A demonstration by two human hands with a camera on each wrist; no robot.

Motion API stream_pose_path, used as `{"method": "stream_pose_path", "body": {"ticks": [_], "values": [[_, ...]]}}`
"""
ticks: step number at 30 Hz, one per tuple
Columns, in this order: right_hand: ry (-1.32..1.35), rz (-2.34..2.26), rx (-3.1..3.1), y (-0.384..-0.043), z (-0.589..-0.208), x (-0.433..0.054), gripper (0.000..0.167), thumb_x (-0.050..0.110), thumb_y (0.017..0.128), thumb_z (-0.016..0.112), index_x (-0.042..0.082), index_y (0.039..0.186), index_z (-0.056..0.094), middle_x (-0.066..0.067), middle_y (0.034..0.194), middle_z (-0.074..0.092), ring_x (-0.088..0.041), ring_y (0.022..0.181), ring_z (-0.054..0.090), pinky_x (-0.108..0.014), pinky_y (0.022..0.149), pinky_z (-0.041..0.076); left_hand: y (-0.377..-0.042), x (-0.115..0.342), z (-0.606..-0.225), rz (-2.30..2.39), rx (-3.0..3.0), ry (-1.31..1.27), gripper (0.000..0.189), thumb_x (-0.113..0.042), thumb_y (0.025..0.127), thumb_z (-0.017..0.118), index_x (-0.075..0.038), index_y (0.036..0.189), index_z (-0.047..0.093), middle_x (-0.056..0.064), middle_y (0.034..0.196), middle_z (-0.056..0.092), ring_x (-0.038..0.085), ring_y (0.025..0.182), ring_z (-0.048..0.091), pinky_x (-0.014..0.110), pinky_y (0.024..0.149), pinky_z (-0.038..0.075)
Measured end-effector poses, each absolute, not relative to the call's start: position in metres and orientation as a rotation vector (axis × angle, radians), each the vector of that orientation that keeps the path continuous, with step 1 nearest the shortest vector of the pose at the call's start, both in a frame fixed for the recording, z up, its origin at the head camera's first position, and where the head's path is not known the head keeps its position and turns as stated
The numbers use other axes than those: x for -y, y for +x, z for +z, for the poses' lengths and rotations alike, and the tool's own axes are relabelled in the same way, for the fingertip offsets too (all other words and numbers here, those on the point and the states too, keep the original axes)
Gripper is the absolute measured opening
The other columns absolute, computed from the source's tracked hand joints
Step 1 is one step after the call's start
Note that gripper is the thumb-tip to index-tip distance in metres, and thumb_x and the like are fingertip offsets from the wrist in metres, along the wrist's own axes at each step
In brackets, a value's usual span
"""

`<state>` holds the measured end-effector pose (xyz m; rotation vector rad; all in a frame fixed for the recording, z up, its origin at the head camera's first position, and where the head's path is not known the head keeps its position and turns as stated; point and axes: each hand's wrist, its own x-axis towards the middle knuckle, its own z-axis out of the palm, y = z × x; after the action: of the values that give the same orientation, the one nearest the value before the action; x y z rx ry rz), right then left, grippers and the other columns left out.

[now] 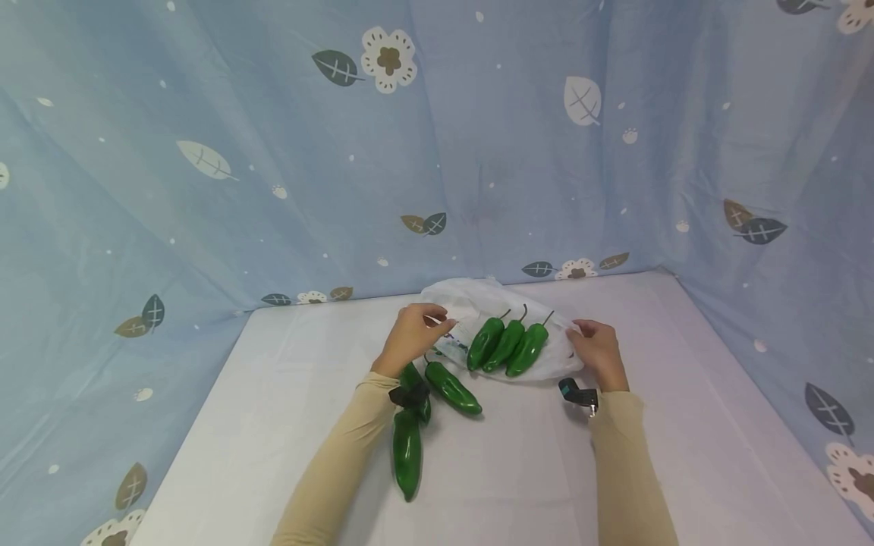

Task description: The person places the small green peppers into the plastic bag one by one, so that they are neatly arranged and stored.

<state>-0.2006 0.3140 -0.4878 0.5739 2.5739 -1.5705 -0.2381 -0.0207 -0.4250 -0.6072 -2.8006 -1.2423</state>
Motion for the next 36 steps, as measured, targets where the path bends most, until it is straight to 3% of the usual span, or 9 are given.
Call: {"method": "stream_pose_path", "body": {"ticks": [11, 19, 30, 36], "values": [[0.560, -1.567, -2.578, -0.199, -0.488, -0.314, 0.058, 0.027, 0.109, 0.046, -0.009, 0.154, 0.038, -0.036, 0.158, 0.037, -0.047, 0.138, 0.047, -0.057, 0.113, 0.046, -0.221, 0.045, -0.416, -1.275, 2.702, -0.564, 0.032, -0.027, 0.098, 0.073, -0.005, 0.121, 0.075, 0.011, 0.110, 0.077, 0.027, 0.097, 0.073, 0.041, 0.084, 0.061], [0.581, -1.570, -2.570, -0.201, -0.489, -0.314, 0.057, 0.027, 0.109, 0.047, -0.008, 0.153, 0.040, -0.035, 0.156, 0.039, -0.044, 0.133, 0.050, -0.054, 0.110, 0.049, -0.205, 0.062, -0.414, -1.383, 2.635, -0.493, 0.032, -0.027, 0.097, 0.074, -0.006, 0.121, 0.075, 0.010, 0.111, 0.077, 0.027, 0.099, 0.073, 0.039, 0.079, 0.061], [0.598, -1.569, -2.563, -0.200, -0.488, -0.314, 0.058, 0.027, 0.109, 0.047, -0.008, 0.154, 0.040, -0.035, 0.158, 0.038, -0.045, 0.137, 0.047, -0.057, 0.114, 0.046, -0.190, 0.086, -0.420, -1.454, 2.565, -0.365, 0.027, -0.025, 0.096, 0.075, -0.008, 0.117, 0.077, 0.009, 0.110, 0.078, 0.026, 0.096, 0.074, 0.042, 0.086, 0.061], [0.587, -1.579, -2.560, -0.199, -0.488, -0.314, 0.058, 0.028, 0.109, 0.047, -0.008, 0.154, 0.039, -0.035, 0.157, 0.038, -0.046, 0.136, 0.047, -0.056, 0.113, 0.046, -0.183, 0.099, -0.425, -1.445, 2.589, -0.336, 0.028, -0.028, 0.096, 0.075, -0.010, 0.118, 0.077, 0.008, 0.111, 0.078, 0.025, 0.098, 0.074, 0.041, 0.084, 0.061]]}}
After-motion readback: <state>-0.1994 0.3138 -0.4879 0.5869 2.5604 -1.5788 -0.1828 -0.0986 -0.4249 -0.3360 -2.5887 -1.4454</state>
